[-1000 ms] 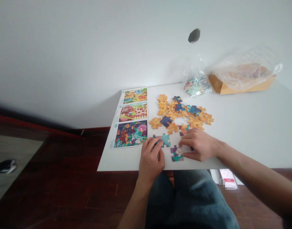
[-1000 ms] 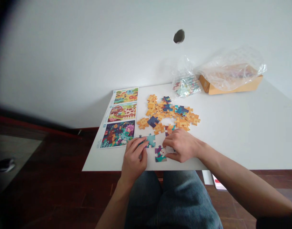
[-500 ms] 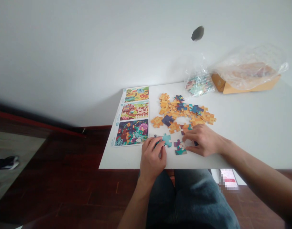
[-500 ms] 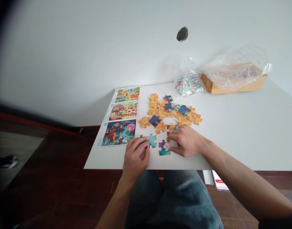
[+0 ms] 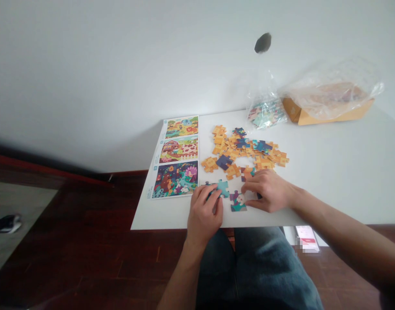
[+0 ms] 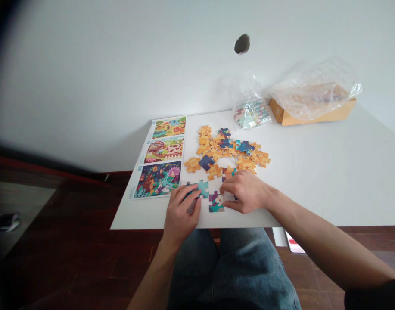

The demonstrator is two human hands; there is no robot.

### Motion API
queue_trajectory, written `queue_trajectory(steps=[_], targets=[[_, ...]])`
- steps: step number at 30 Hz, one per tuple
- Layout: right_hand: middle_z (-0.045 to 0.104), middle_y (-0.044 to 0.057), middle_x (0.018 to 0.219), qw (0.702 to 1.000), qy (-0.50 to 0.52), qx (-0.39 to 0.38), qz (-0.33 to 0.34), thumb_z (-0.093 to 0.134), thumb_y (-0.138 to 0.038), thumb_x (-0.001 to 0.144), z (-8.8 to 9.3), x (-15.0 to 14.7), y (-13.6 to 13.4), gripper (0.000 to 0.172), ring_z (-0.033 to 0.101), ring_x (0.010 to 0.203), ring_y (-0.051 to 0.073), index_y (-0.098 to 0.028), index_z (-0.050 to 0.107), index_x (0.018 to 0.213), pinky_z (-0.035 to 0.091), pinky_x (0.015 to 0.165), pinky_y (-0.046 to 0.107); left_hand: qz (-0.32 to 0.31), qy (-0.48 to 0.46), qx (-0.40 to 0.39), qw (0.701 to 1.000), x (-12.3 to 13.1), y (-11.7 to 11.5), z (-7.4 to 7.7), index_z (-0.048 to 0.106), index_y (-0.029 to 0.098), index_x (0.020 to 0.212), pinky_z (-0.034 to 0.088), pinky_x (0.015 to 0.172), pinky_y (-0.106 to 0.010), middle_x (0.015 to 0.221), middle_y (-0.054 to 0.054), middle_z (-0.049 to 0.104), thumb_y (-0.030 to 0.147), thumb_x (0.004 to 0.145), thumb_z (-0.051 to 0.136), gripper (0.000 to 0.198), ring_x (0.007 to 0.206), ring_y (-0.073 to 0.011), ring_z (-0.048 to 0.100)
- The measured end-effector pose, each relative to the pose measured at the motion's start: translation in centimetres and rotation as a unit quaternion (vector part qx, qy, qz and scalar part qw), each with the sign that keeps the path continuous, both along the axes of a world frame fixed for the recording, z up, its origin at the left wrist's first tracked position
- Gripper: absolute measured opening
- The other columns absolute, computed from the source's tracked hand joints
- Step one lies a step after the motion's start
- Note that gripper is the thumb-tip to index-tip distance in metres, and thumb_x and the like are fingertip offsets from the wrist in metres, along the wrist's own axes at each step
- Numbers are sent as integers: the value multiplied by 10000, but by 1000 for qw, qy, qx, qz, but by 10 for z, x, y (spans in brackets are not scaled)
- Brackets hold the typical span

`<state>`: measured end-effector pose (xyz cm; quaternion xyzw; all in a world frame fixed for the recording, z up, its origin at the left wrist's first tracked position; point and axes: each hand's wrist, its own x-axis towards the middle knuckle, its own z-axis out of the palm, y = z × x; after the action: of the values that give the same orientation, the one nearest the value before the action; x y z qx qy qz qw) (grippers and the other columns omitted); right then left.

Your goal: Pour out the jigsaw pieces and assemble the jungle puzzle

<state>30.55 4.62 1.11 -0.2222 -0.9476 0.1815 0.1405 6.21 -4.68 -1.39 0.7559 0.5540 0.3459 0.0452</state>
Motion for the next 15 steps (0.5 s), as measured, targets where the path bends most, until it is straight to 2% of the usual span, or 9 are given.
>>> queue_trajectory(steps=[15], targets=[[699, 45, 795, 1000, -10, 3, -12, 630, -411, 880, -1, 1, 1, 251, 595, 658, 169, -198, 702, 992, 337, 636, 305, -16, 0, -13, 1000, 0, -1, 2, 691, 215, 1090, 497, 1018, -476, 1177, -89, 667, 115, 883, 594, 249, 1115, -257, 571]])
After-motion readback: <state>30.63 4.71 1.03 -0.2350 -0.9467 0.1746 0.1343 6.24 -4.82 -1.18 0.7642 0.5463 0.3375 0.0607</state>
